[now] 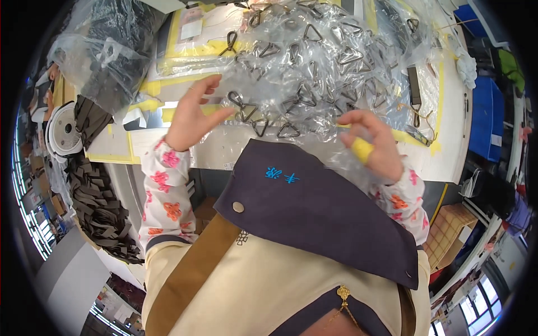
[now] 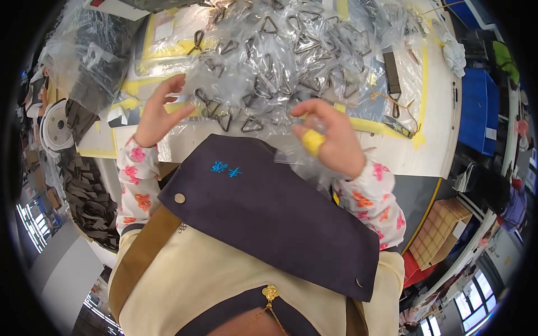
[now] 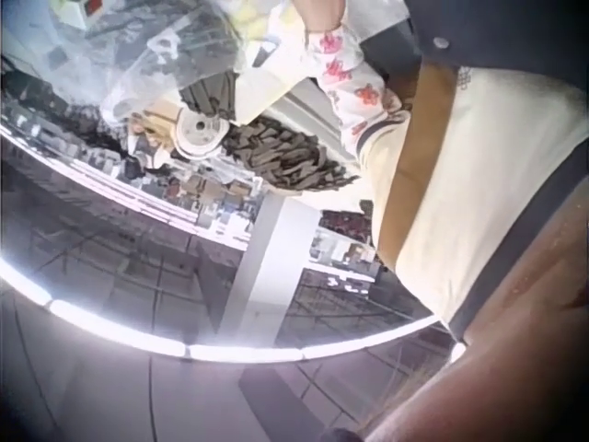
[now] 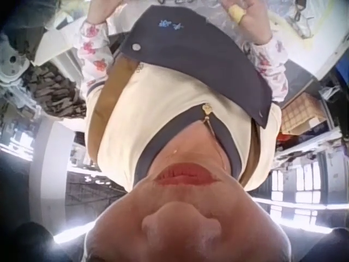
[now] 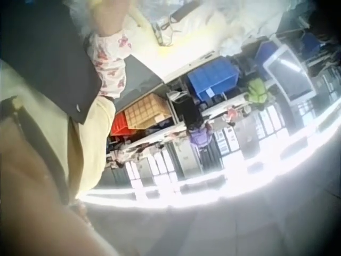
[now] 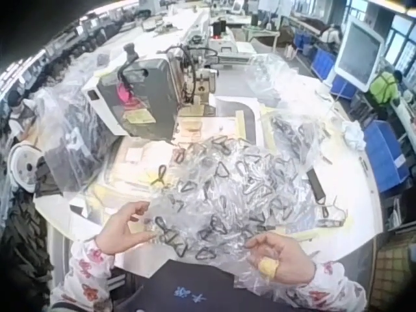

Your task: The person is sorting and bagging various metal hardware components like D-rings and hooks at a workshop station.

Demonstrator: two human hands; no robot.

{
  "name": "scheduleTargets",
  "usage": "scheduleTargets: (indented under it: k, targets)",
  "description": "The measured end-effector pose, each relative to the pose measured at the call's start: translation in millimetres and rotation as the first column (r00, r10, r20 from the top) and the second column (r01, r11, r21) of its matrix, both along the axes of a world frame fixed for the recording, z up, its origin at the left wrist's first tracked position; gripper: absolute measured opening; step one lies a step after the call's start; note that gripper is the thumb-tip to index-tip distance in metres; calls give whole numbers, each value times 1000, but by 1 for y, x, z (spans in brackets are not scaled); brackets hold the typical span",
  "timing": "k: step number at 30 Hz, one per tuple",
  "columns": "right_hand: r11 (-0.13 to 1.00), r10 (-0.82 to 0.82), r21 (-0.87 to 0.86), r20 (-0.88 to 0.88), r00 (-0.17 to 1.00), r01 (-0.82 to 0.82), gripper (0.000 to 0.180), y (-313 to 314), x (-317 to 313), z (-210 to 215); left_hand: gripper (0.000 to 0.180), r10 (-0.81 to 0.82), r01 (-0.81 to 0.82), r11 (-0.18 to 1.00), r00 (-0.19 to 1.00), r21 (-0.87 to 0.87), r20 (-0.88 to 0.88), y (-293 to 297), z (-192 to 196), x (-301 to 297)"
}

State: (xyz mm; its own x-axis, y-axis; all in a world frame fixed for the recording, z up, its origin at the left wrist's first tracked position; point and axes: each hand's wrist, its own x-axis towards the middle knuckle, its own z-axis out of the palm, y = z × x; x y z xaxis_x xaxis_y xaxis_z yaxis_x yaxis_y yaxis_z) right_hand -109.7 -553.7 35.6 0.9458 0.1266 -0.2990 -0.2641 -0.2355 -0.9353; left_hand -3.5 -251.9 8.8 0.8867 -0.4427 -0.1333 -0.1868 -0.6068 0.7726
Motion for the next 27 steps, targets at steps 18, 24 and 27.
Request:
scheduleTargets:
  k: [18,24,27]
  targets:
    - [890,-65,-438,154,986,127,32,121,22,-64,41,243,-352,868,916,-351,-320,-28,-58,-37]
    - [970,49,-243,191,980,-1,31,107,24,-24,52,279,-317,741,947,-592,-157,0,-47,-25]
    - [944,170,-292,44,985,-150,17,94,35,12,58,-284,-339,564,777,-753,-562,-1,-34,-23]
